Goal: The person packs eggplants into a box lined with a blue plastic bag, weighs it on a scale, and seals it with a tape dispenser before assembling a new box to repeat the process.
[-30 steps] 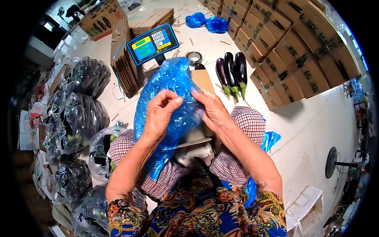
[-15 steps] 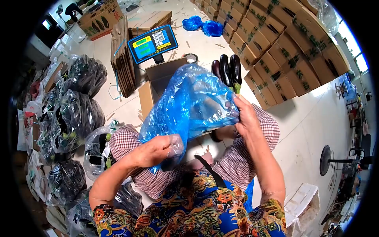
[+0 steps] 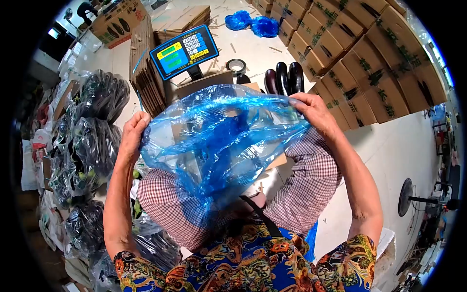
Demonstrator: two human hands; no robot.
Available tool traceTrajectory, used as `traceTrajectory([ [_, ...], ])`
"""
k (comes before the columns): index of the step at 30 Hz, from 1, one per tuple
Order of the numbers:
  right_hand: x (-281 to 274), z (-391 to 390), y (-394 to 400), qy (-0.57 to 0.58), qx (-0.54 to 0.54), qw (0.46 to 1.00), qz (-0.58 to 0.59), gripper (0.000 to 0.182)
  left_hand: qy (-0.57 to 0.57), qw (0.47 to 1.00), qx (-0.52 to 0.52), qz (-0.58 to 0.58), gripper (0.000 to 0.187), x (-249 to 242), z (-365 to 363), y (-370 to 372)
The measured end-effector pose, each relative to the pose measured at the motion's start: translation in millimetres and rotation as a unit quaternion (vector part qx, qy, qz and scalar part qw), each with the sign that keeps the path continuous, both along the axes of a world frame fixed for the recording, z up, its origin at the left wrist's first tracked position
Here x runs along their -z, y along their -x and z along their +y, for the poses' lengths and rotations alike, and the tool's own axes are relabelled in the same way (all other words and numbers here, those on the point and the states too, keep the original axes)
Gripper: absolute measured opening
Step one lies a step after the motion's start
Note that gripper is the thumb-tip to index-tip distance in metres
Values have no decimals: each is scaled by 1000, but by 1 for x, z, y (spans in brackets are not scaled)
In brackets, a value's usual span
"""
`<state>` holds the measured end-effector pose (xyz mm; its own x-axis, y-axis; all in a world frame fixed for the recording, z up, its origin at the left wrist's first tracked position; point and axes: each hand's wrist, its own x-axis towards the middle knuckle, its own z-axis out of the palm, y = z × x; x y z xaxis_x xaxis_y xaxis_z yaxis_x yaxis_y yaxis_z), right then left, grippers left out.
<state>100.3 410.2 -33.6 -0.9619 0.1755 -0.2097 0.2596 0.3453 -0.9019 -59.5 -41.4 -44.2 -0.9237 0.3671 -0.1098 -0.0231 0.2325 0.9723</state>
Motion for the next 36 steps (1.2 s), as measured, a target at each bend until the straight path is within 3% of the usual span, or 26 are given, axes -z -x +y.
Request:
traceTrajectory([
  [4, 5, 2, 37, -149, -37, 985, 78, 18, 30, 998, -11, 60, 22, -9, 12, 19],
  [6, 9, 4, 60, -139, -17, 988, 69, 20, 54, 998, -17, 14, 23, -13, 23, 21],
  [9, 30, 10, 92, -61, 7, 996, 66, 22, 112, 990, 43, 68, 22, 5, 18, 44],
  [12, 41, 2, 122, 15, 39, 995, 88, 21, 58, 997, -19, 51, 21, 18, 22, 65],
  [14, 58, 4, 140, -1, 48, 994, 98, 22, 42, 996, -54, 55, 22, 36, 26, 82],
  [20, 112, 22, 161, -70, -18, 997, -36, 21, 43, 991, -106, 68, 29, 114, 38, 114],
  [24, 106, 19, 169, 49, 0, 997, -54, 25, 53, 987, -142, 51, 32, 110, 50, 116],
  [28, 151, 34, 169, -95, -31, 994, -41, 19, 112, 982, -99, 114, 31, 154, 36, 121],
  [30, 168, 38, 158, -137, -86, 984, -75, 18, 144, 980, -13, 135, 24, 230, 7, 120],
  [32, 193, 47, 139, -222, -154, 958, -97, 22, 146, 988, -35, 30, 16, 221, 11, 80],
  [33, 184, 52, 133, -279, -237, 919, -147, 25, 176, 983, -27, 34, 16, 228, 3, 74],
  [34, 189, 59, 121, -247, -246, 924, -155, 24, 207, 978, -18, 36, 16, 242, -12, 69],
  [36, 183, 83, 113, -348, -292, 870, -193, 28, 288, 957, -1, 38, 16, 266, -46, 69],
])
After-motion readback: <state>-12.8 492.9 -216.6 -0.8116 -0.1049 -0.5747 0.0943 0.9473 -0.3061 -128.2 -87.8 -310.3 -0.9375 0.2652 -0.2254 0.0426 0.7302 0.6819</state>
